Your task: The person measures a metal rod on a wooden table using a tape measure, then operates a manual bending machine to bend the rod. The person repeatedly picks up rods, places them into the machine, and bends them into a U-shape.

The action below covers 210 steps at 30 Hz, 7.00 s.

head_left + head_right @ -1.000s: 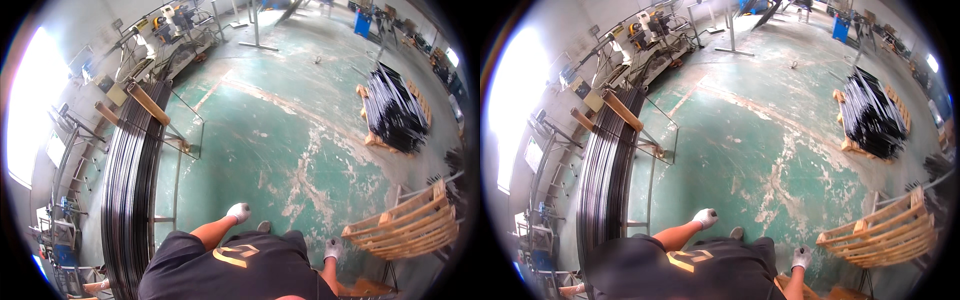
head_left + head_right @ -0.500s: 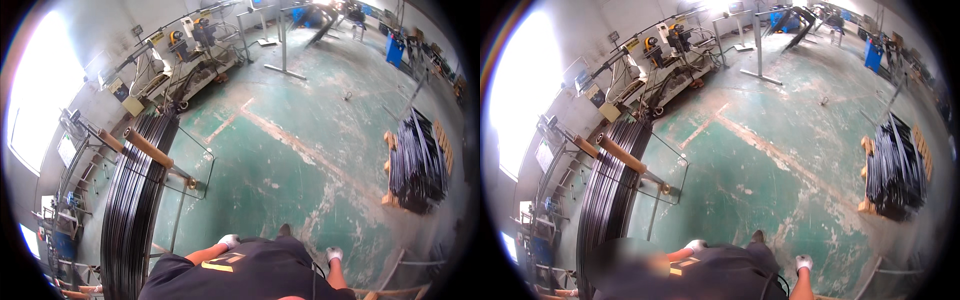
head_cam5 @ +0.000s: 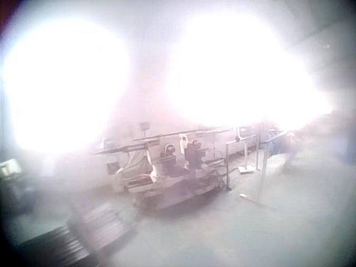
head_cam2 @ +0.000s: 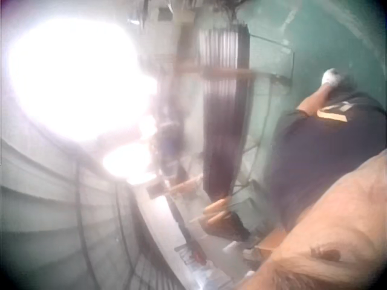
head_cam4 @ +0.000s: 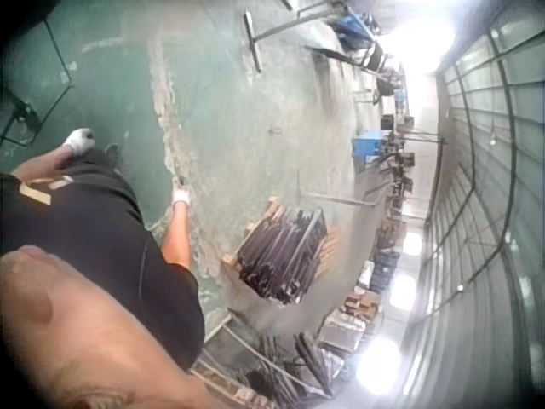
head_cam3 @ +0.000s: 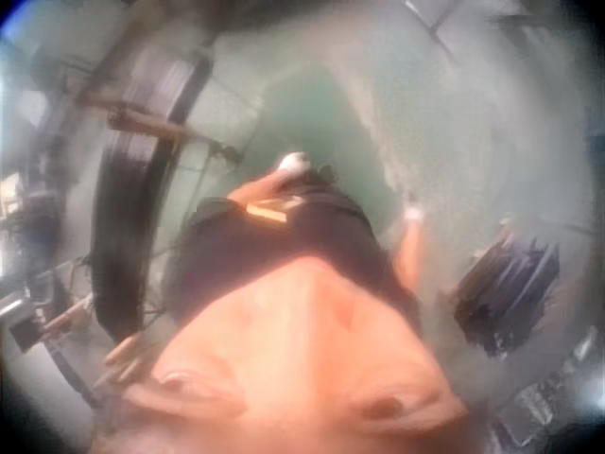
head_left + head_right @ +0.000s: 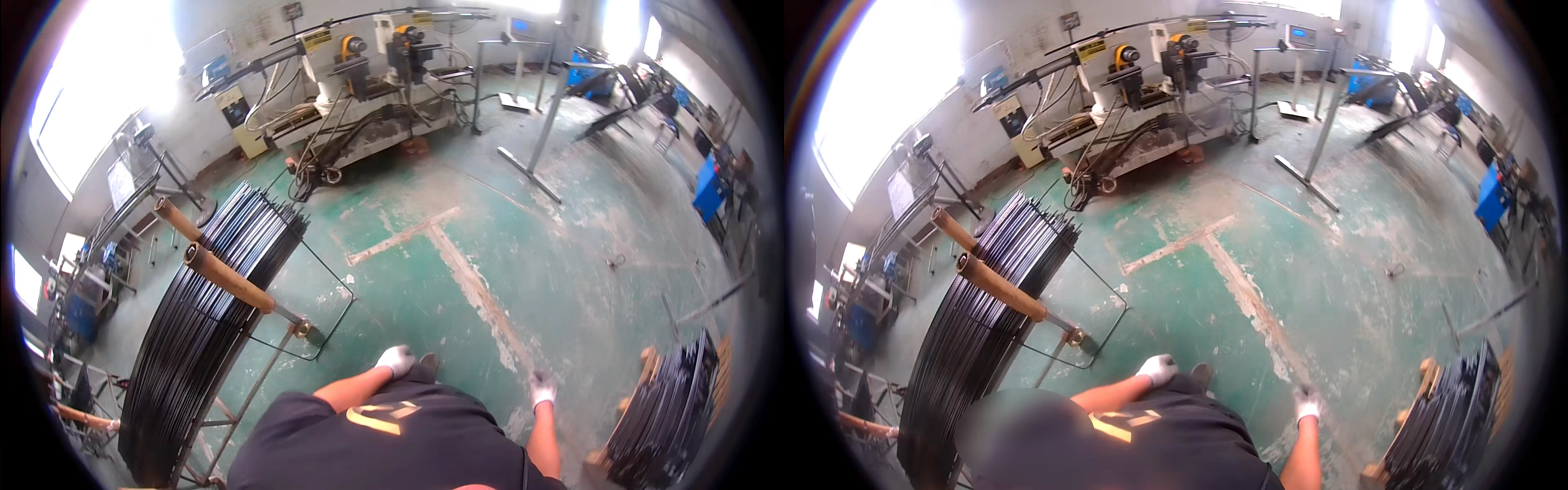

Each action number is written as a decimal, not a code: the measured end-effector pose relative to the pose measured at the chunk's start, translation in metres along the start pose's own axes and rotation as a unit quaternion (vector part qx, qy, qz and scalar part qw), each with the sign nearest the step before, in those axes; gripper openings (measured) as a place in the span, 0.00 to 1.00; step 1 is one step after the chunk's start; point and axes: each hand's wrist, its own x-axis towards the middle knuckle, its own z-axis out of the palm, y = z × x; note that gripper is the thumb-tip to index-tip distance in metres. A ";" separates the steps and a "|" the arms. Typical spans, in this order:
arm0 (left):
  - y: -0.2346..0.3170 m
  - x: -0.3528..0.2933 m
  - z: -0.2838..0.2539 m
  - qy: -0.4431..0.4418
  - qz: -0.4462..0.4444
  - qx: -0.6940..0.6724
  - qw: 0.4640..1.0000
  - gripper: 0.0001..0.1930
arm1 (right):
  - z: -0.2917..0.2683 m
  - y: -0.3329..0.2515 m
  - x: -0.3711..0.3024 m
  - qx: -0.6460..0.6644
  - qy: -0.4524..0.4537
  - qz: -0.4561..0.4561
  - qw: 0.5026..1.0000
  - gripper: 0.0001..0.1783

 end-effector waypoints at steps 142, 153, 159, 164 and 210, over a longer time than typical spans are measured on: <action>1.239 1.881 -0.849 0.520 -0.202 0.055 0.828 0.07 | -0.047 -1.735 2.337 0.060 0.054 -0.629 0.773 0.67; 1.227 1.856 -0.861 0.569 -0.086 -0.045 0.817 0.06 | -0.038 -1.734 2.350 0.048 0.056 -0.661 0.747 0.70; 1.207 1.774 -0.949 0.720 -0.031 -0.003 0.693 0.05 | -0.035 -1.740 2.342 0.054 0.056 -0.647 0.758 0.73; 1.193 1.670 -1.094 0.806 -0.063 0.164 0.565 0.12 | -0.044 -1.738 2.329 0.114 -0.016 -0.632 0.767 0.71; 1.023 1.672 -1.372 0.402 -0.377 0.332 0.765 0.17 | -0.098 -1.550 2.232 0.251 -0.112 -0.462 0.843 0.29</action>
